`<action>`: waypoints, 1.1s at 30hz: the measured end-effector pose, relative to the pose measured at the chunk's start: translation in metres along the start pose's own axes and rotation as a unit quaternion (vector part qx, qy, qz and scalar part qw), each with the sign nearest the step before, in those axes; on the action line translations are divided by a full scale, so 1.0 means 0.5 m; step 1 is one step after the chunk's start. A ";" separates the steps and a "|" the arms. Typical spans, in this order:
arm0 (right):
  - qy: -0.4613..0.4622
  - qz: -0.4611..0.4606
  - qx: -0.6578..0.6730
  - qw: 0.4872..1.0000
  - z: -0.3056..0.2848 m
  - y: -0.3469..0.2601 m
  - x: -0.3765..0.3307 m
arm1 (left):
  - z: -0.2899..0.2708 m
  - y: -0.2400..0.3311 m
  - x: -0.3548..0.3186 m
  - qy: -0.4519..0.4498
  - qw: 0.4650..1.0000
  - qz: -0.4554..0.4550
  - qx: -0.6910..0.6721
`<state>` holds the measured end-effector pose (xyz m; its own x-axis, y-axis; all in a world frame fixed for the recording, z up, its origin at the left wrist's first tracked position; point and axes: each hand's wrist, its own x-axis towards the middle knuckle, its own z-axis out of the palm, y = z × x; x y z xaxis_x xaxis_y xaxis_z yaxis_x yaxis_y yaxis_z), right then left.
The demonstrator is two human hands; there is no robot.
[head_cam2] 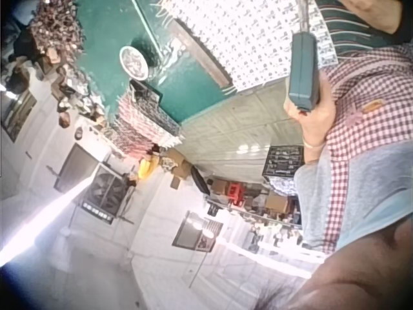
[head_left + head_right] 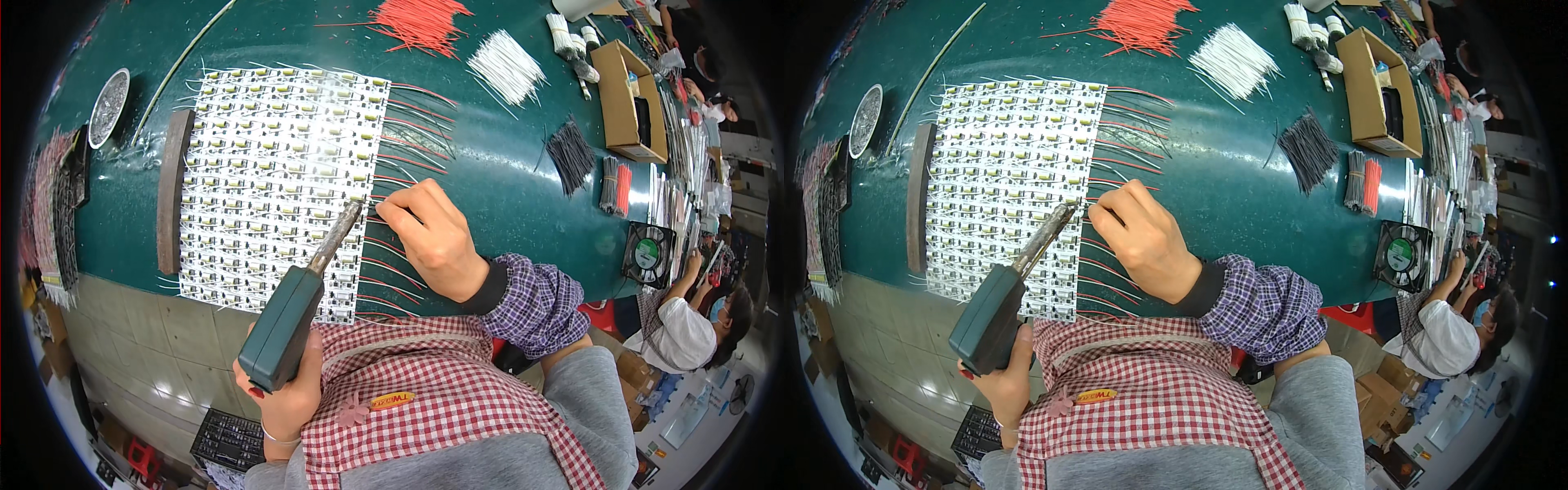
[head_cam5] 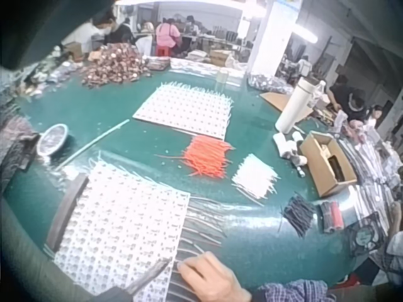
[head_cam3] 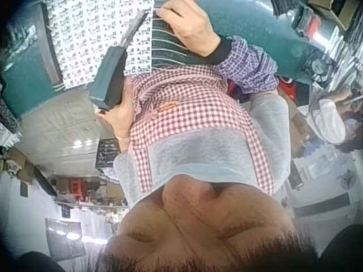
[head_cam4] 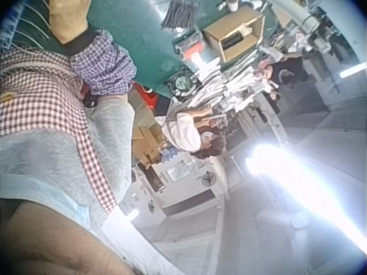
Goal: The person solders wires to the edge of an electronic circuit board array using a soldering tool, grabbing wires from piles on the table by hand.
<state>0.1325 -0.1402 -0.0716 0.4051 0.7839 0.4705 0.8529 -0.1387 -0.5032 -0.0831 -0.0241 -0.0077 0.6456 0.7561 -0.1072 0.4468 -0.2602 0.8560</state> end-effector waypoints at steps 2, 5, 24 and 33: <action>0.010 0.008 0.008 1.000 0.001 -0.002 0.001 | 0.006 0.005 0.004 -0.010 0.999 -0.012 -0.045; 0.012 0.007 0.008 1.000 0.003 -0.002 -0.001 | 0.003 0.008 0.009 -0.029 0.999 0.002 -0.028; -0.005 -0.004 -0.003 1.000 0.001 0.001 -0.005 | -0.036 -0.002 -0.010 0.020 0.865 -0.186 -0.466; 0.010 -0.023 -0.001 1.000 -0.009 -0.025 -0.021 | -0.028 -0.012 -0.045 -0.018 0.929 -0.119 -0.350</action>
<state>0.1191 -0.1495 -0.0670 0.3719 0.7774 0.5073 0.8713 -0.1039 -0.4796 -0.1086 -0.0311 -0.0033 0.6057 0.7191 -0.3406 0.0749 0.3747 0.9241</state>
